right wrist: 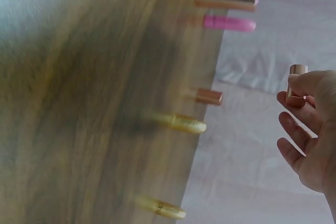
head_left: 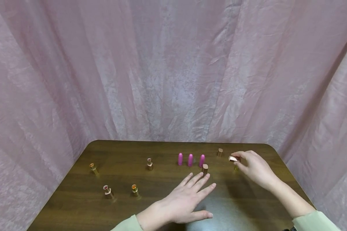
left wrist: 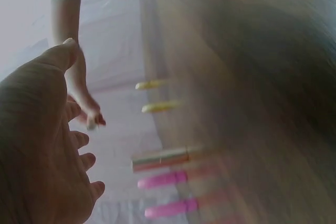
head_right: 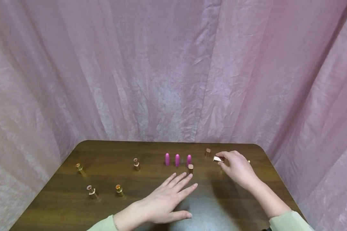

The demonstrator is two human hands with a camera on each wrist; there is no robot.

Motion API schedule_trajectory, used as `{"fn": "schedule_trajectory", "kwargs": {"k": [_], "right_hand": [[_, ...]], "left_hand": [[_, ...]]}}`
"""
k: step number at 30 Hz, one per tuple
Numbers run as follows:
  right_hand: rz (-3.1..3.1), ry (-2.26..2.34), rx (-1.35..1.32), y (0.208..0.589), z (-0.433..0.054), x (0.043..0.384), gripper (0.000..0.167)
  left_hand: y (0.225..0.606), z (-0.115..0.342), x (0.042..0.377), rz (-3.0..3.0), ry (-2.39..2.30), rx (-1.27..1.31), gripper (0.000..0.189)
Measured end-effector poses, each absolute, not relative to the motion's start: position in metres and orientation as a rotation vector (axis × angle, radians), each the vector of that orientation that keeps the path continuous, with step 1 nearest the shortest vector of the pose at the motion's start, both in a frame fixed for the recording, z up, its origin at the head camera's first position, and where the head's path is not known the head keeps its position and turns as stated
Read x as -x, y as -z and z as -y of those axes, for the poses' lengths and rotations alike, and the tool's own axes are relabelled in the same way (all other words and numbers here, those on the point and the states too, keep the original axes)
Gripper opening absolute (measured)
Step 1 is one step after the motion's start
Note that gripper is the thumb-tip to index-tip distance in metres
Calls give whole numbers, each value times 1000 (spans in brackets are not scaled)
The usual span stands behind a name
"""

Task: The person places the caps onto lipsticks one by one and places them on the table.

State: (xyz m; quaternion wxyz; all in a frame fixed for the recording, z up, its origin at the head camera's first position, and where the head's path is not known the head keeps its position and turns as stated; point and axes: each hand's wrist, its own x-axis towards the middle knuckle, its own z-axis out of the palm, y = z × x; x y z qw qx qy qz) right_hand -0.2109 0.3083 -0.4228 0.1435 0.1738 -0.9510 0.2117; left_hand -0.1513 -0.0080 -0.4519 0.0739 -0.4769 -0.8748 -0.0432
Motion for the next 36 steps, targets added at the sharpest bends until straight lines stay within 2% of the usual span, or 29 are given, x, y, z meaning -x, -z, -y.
{"fn": "schedule_trajectory", "kwargs": {"k": [2, 12, 18, 25, 31, 36], "right_hand": [[2692, -620, -540, 421, -305, 203, 26], [2490, -563, -710, 419, -287, 177, 41], [2400, -576, -834, 421, -274, 170, 40], [2364, -596, -926, 430, -258, 161, 40], [2375, -563, -941, 446, -248, 154, 39], [2398, -549, -920, 458, -244, 151, 38]], "left_hand": [[449, 21, 151, 2613, 154, 1410, 83], [435, 90, 149, 2514, 326, 1234, 77], [426, 145, 146, 2557, 458, 989, 73], [422, 217, 143, 2643, 620, 636, 79], [431, 267, 136, 2794, 851, 356, 89], [458, 290, 139, 2828, 858, 285, 90]]}}
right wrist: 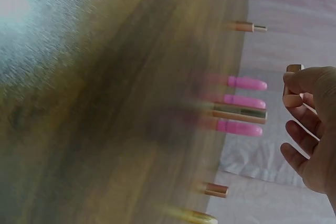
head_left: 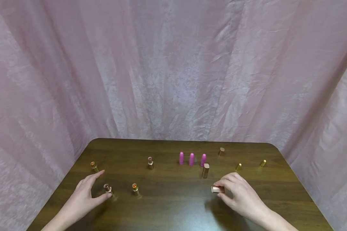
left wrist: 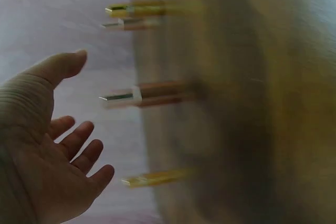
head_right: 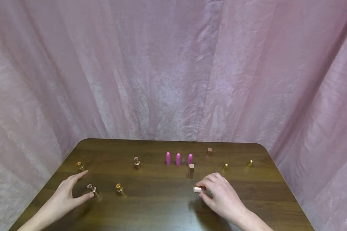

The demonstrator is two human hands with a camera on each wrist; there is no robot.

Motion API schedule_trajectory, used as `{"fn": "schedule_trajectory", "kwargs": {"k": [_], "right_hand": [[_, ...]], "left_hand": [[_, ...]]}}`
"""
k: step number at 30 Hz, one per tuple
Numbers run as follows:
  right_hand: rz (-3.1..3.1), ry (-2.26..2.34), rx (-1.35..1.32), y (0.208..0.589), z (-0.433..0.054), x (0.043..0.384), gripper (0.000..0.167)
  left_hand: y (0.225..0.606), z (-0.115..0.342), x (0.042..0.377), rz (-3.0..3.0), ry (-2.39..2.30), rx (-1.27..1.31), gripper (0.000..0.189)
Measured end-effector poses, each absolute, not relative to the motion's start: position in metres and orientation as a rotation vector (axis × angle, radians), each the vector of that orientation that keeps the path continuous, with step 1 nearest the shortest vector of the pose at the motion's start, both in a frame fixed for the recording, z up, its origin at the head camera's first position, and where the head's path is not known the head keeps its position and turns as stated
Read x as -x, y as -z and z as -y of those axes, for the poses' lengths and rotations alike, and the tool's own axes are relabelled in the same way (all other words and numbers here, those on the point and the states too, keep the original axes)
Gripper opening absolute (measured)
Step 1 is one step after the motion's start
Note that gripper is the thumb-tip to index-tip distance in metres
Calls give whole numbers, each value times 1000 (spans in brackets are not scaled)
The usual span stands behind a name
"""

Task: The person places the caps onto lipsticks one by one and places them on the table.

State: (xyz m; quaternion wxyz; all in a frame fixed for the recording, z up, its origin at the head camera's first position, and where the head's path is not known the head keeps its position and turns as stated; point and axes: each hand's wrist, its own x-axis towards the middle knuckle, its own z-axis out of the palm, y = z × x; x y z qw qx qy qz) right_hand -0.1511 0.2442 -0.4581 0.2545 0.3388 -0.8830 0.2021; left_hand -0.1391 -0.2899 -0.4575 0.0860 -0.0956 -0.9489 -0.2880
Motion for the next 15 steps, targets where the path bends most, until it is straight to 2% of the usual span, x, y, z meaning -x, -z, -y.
{"fn": "schedule_trajectory", "kwargs": {"k": [7, 15], "right_hand": [[2391, -580, -939, 467, -242, 148, 37], [2391, -575, -951, 472, -243, 147, 37]], "left_hand": [[497, 308, 150, 2890, 985, 199, 69], [512, 310, 157, 2849, 940, 229, 41]]}}
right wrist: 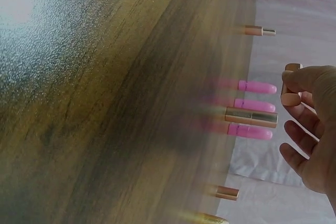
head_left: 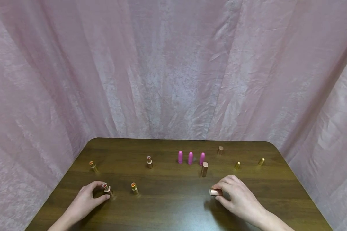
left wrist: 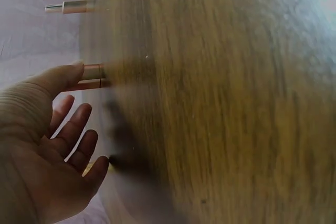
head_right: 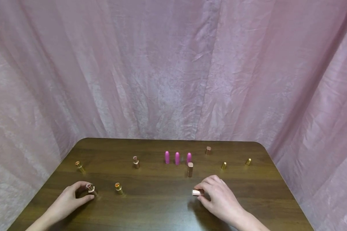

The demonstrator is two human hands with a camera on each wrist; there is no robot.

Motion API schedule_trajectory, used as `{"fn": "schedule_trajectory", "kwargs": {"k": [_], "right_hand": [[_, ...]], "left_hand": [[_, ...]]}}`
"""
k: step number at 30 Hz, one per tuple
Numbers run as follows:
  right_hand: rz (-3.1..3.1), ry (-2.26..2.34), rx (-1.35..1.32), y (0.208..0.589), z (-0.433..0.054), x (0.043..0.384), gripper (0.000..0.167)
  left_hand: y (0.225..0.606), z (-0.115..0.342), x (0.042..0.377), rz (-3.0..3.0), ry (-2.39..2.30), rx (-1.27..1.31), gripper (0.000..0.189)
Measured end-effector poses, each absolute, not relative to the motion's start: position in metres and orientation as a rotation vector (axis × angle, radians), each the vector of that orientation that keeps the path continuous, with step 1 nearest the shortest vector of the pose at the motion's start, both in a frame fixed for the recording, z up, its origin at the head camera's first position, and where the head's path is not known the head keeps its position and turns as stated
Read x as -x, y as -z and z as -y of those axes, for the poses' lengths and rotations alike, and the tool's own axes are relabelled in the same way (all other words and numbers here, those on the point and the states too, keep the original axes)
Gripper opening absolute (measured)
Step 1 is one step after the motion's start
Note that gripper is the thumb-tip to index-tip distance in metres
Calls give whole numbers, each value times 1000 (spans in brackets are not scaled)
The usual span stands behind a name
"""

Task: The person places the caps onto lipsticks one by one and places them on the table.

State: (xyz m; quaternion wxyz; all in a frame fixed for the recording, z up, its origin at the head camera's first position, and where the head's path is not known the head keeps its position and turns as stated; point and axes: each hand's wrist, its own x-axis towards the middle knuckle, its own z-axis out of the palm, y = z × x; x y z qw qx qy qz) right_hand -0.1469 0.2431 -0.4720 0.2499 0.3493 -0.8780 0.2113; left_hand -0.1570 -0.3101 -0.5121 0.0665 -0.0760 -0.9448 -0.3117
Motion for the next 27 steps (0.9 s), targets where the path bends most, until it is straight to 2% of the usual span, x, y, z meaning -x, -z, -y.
{"fn": "schedule_trajectory", "kwargs": {"k": [5, 13, 17, 27], "right_hand": [[2391, -575, -956, 475, -242, 147, 38], [2390, -585, -950, 475, -243, 147, 37], [2393, -587, -931, 473, -245, 147, 37], [2414, -594, -921, 469, -245, 147, 38]], "left_hand": [[515, 305, 159, 2763, 882, 308, 24], [509, 305, 156, 2836, 894, 152, 23], [491, 299, 153, 2843, 926, 118, 22], [440, 257, 149, 2755, 815, 301, 26]]}}
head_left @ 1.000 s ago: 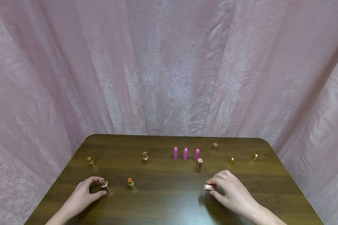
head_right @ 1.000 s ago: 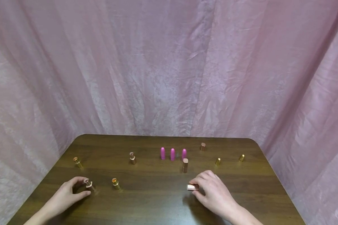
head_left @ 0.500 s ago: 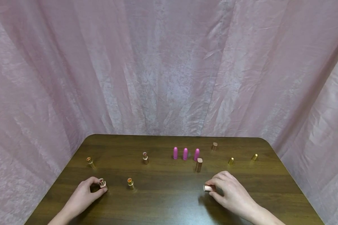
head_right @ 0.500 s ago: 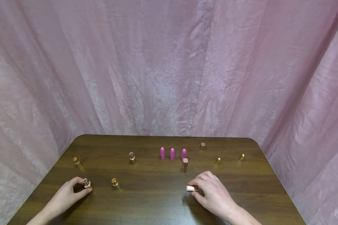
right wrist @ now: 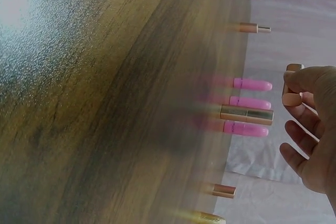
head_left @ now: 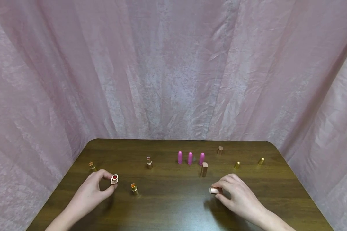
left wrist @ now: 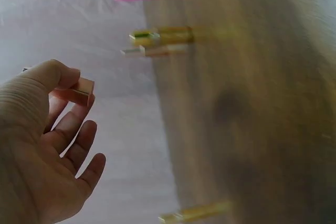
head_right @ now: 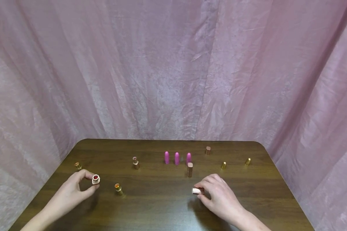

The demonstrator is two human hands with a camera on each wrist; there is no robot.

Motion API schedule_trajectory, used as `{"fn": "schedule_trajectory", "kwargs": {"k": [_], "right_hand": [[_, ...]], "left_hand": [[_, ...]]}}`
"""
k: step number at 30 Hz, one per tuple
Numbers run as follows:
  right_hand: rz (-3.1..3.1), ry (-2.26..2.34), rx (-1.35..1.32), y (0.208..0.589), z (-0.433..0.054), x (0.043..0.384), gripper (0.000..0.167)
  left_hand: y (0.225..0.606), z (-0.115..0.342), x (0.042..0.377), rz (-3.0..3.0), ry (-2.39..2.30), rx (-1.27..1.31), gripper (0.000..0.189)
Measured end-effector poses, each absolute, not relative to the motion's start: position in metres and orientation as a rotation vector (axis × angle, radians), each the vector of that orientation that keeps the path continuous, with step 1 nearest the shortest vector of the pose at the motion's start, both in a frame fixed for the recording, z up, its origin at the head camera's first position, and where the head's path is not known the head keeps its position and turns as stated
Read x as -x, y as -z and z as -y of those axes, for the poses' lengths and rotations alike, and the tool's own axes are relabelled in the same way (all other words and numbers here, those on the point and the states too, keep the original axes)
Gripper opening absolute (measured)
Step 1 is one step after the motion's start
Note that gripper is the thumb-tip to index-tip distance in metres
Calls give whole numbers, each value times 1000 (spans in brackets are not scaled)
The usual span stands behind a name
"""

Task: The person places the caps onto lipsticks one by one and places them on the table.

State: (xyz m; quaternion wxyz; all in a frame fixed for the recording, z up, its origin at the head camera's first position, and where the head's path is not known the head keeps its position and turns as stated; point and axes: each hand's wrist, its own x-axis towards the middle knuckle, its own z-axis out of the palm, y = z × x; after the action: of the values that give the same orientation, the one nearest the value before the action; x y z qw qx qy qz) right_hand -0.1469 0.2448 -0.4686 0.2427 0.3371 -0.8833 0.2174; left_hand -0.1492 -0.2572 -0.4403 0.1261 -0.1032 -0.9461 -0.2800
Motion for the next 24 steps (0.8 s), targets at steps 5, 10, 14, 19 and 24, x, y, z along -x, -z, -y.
{"fn": "schedule_trajectory", "kwargs": {"k": [5, 10, 14, 19, 24], "right_hand": [[2429, -581, -889, 466, -246, 147, 38], [2413, -585, -890, 465, -246, 148, 37], [2372, -604, -912, 464, -244, 149, 38], [2362, -616, -919, 463, -241, 149, 39], [2376, -637, -888, 460, -240, 148, 40]], "left_hand": [[424, 232, 150, 2641, 656, 479, 34], [415, 203, 153, 2543, 575, 700, 35], [414, 183, 157, 2516, 555, 824, 32], [416, 169, 159, 2501, 567, 876, 30], [417, 162, 159, 2496, 626, 873, 30]]}}
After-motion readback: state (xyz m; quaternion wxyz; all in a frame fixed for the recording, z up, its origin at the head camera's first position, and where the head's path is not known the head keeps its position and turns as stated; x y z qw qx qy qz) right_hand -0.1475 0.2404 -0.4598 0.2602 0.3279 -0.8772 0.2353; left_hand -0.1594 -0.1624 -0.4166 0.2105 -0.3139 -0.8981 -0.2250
